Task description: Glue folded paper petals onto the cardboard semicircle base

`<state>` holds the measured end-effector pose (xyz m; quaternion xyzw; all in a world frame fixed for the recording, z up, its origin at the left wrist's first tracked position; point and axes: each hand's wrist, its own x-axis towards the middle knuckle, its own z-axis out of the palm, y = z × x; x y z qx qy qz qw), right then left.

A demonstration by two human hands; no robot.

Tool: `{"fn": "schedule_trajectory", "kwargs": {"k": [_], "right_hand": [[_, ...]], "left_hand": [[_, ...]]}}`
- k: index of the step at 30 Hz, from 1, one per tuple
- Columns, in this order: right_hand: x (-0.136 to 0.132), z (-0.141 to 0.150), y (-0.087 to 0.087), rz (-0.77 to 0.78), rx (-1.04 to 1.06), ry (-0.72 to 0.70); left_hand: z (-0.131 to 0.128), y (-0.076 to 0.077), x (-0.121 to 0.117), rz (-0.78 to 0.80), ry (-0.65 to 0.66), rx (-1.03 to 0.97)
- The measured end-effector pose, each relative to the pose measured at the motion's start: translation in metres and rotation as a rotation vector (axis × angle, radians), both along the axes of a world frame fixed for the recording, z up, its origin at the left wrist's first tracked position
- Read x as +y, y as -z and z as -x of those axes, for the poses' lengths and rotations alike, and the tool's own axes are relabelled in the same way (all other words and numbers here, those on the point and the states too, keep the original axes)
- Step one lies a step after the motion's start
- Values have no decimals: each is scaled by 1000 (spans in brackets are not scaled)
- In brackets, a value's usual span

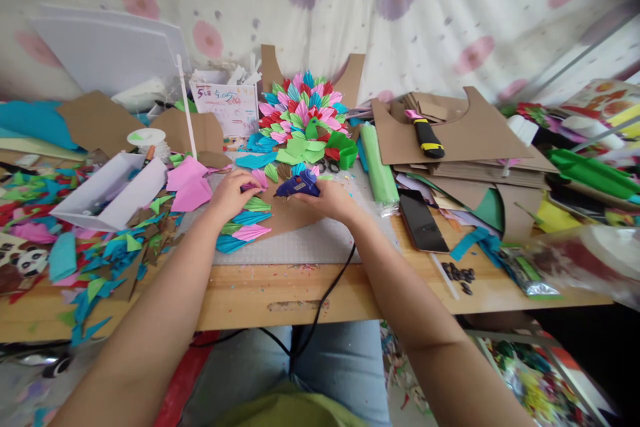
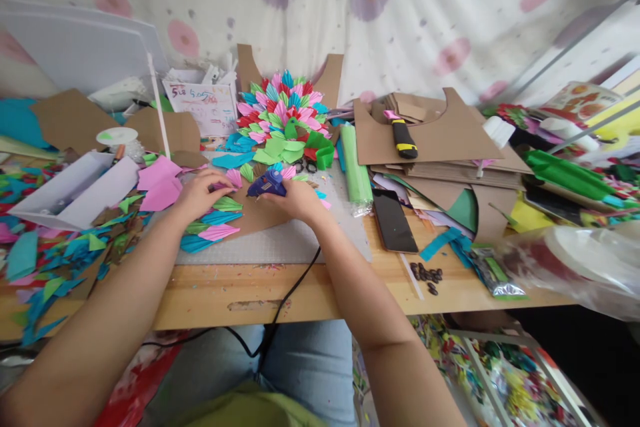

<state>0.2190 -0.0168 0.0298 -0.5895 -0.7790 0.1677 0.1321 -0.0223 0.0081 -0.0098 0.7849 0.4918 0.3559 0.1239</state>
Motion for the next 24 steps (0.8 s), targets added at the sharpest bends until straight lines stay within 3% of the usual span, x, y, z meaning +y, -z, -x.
{"fn": "schedule_trajectory", "kwargs": {"k": [4, 7, 12, 15, 19, 24], "right_hand": [[-1, -3, 1, -9, 25, 33], [2, -15, 1, 0, 169, 107], [2, -60, -3, -135, 512, 331], [-2, -88, 0, -187, 599, 445], [-7, -108, 17, -188, 475, 602], [-6, -96, 31, -110, 261, 661]], "left_hand": [[-1, 0, 0, 4, -7, -7], [0, 0, 0, -5, -15, -18], [2, 2, 2, -12, -56, -33], [2, 2, 3, -32, -86, -37], [1, 2, 2, -41, -106, -34], [2, 5, 3, -31, -108, -43]]}}
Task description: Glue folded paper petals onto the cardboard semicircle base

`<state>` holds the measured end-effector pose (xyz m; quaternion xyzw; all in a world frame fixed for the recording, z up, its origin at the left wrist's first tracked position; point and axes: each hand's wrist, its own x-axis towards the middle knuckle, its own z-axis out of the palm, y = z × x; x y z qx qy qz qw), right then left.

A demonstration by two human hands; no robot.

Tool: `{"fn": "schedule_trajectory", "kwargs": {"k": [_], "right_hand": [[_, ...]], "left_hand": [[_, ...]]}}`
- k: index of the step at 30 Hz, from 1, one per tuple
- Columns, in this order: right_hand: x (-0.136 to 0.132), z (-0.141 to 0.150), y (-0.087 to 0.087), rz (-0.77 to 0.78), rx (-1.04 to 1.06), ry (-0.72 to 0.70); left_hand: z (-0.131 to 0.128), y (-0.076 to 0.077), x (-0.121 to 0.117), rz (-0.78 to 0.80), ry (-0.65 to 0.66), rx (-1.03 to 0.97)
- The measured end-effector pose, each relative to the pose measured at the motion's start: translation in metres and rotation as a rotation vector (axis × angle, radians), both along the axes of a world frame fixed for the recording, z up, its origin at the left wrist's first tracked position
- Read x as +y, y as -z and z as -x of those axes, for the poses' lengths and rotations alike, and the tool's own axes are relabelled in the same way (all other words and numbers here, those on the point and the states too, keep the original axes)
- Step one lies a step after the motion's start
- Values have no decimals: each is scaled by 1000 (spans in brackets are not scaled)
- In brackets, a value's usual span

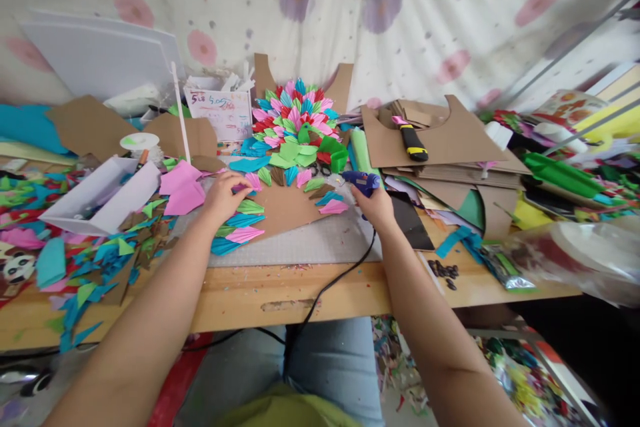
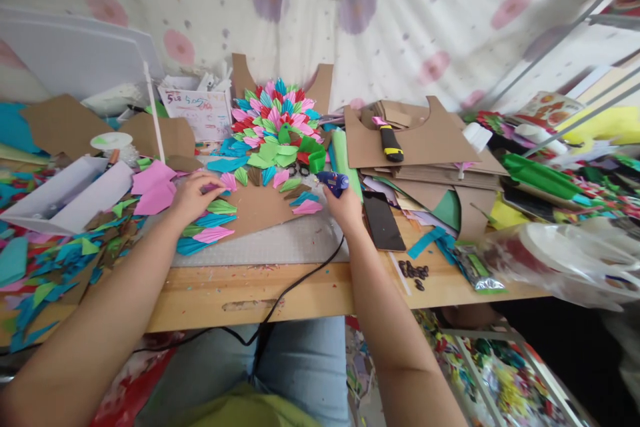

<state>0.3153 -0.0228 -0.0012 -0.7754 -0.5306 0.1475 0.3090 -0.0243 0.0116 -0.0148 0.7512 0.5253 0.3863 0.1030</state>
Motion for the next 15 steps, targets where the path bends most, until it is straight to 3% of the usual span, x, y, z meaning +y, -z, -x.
{"fn": "schedule_trajectory", "kwargs": {"k": [6, 8, 12, 15], "right_hand": [[0, 8, 3, 11, -125, -38], [-2, 5, -2, -101, -175, -31], [-7, 11, -26, -520, -335, -22], [-7, 40, -41, -566, -310, -265]], "left_hand": [[2, 2, 2, -27, 46, -2], [2, 2, 1, -35, 55, 10], [-2, -1, -2, -40, 77, 50], [-5, -2, -4, -50, 97, 82]]}}
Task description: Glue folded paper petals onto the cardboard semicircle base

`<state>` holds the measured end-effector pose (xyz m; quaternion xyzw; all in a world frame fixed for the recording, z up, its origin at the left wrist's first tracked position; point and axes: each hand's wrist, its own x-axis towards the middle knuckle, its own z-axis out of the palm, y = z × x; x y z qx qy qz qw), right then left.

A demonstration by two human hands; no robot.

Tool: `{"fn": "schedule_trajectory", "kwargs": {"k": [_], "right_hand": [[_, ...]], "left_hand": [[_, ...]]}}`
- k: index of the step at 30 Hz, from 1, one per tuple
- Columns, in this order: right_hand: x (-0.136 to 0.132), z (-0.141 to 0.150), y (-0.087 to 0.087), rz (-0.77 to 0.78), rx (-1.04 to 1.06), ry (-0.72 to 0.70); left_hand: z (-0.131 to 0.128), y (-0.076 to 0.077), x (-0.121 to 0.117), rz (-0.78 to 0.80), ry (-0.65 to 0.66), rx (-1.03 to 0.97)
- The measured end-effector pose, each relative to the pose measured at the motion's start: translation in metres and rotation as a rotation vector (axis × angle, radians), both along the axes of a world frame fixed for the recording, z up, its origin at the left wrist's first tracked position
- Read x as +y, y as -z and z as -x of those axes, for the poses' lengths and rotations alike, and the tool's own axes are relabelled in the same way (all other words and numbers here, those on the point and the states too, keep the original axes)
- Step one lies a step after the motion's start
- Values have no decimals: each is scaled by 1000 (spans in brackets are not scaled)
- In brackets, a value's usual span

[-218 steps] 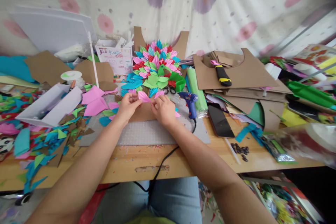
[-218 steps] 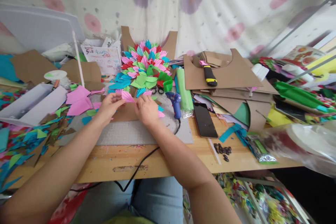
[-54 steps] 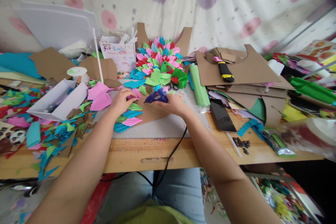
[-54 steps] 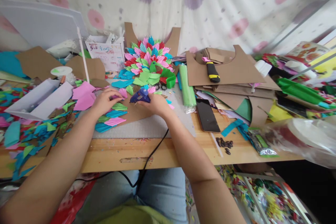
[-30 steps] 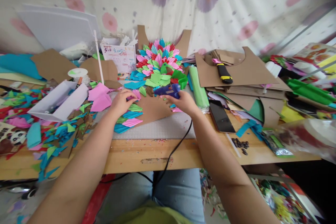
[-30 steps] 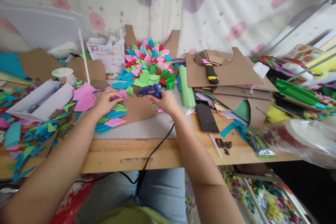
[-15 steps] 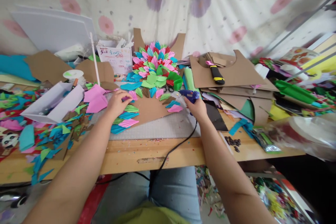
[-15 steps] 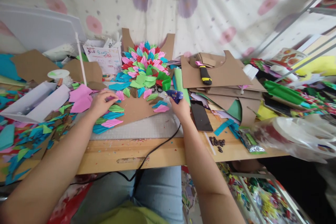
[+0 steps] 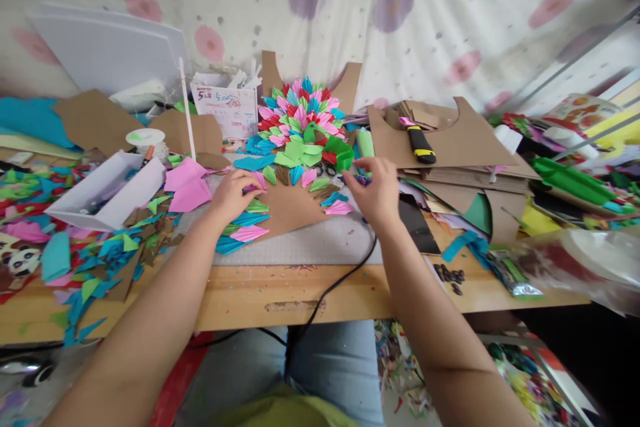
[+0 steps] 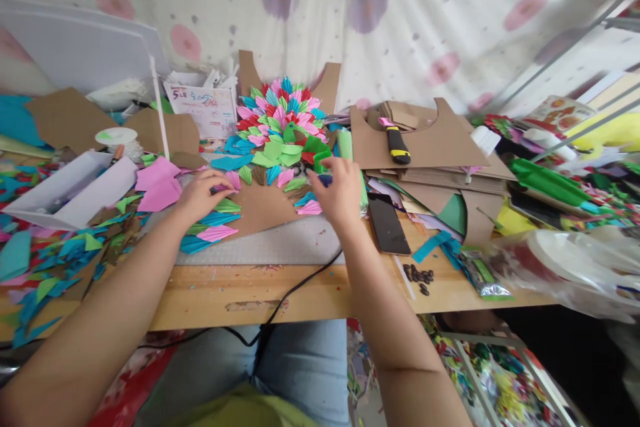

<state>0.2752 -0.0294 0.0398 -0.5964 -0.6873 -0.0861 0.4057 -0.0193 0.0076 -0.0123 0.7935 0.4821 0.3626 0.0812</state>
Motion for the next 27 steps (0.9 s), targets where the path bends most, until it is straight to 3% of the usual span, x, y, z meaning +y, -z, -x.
{"fn": "schedule_trajectory", "kwargs": {"k": [4, 7, 10, 14, 27], "right_hand": [[11, 58, 7, 232, 15, -389], [24, 94, 24, 379, 2, -517], [32, 112, 38, 397, -56, -528], [34, 115, 46, 367, -130, -495], [32, 109, 47, 339, -237, -469]], "left_hand": [[-3, -1, -2, 6, 26, 56], [-5, 0, -2, 11, 12, 92], [-5, 2, -2, 4, 1, 116], [-7, 3, -2, -33, 17, 145], [-9, -4, -5, -55, -33, 55]]}}
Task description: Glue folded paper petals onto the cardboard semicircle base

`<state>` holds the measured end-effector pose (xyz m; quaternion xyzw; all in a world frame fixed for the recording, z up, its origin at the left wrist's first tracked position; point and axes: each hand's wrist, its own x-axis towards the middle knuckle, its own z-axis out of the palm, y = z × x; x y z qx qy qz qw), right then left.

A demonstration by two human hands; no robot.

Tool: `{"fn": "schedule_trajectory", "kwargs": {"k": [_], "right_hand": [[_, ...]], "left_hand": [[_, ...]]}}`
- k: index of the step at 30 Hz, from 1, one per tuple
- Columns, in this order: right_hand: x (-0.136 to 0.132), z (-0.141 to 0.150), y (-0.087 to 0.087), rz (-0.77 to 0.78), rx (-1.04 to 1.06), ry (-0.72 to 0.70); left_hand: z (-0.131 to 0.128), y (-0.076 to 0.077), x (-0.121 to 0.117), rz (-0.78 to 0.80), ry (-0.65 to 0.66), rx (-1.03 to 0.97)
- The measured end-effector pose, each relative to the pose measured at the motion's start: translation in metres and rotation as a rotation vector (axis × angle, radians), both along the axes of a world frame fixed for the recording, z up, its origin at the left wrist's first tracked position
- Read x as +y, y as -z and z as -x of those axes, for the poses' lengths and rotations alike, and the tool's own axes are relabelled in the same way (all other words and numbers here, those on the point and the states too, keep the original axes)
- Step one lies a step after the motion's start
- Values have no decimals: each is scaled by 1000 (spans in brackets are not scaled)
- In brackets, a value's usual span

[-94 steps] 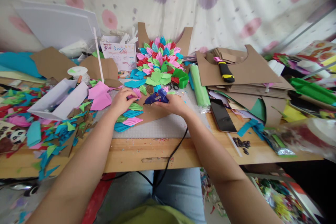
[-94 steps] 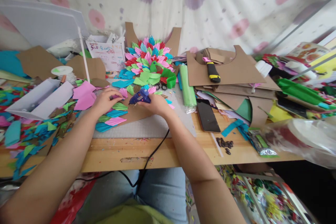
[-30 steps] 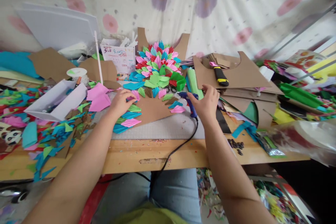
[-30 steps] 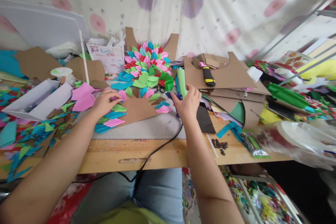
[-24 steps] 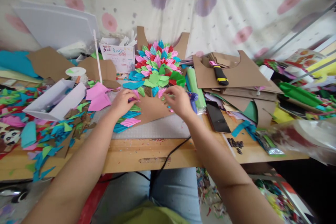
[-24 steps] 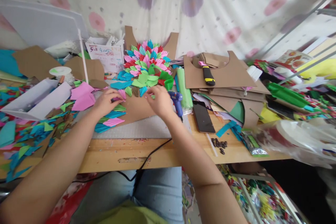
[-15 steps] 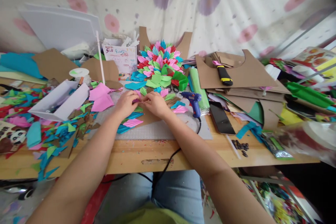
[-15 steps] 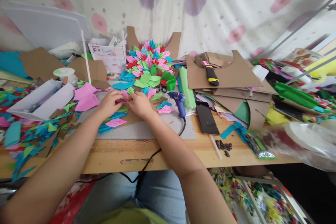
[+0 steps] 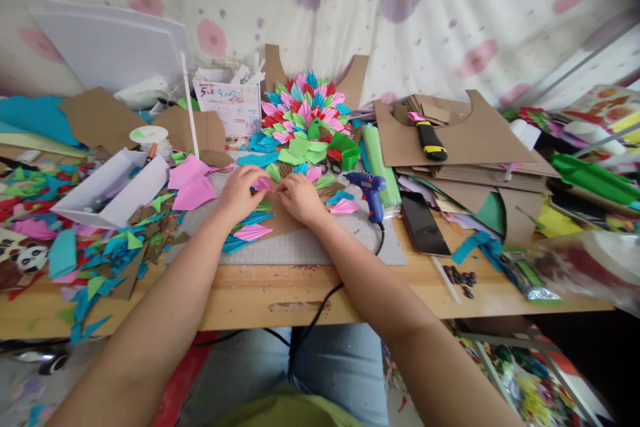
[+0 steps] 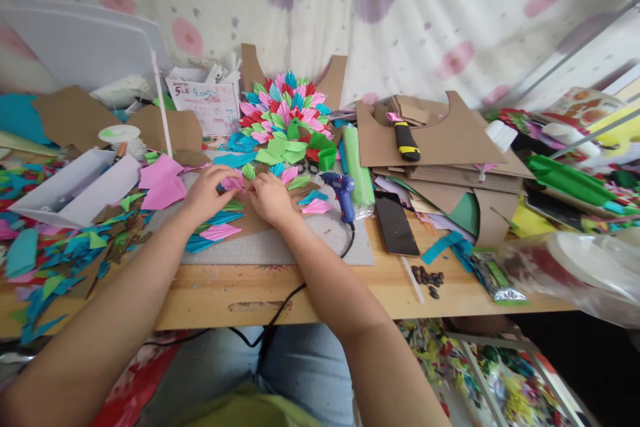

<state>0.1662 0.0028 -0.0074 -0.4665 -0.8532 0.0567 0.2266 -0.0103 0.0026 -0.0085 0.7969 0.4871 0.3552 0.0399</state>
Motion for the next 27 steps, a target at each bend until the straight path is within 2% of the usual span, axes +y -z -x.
{"fn": "schedule_trajectory", "kwargs": {"k": [3, 7, 11, 16, 18, 23, 27], "right_hand": [[0, -1, -1, -3, -45, 9], [-1, 2, 0, -5, -124, 11], [-2, 4, 2, -18, -158, 16], [-2, 1, 1, -46, -122, 23], [-3, 0, -2, -57, -96, 25], [-6, 0, -6, -89, -33, 48], [-7, 1, -5, -103, 2, 75]], "left_hand": [[7, -4, 1, -35, -155, -142], [14, -3, 3, 86, -287, -296], [13, 1, 3, 215, -237, -256], [8, 2, 2, 128, -133, -177], [7, 3, 3, 125, -145, -252], [2, 4, 5, 305, -122, -534], [-2, 3, 4, 330, -103, -602]]}}
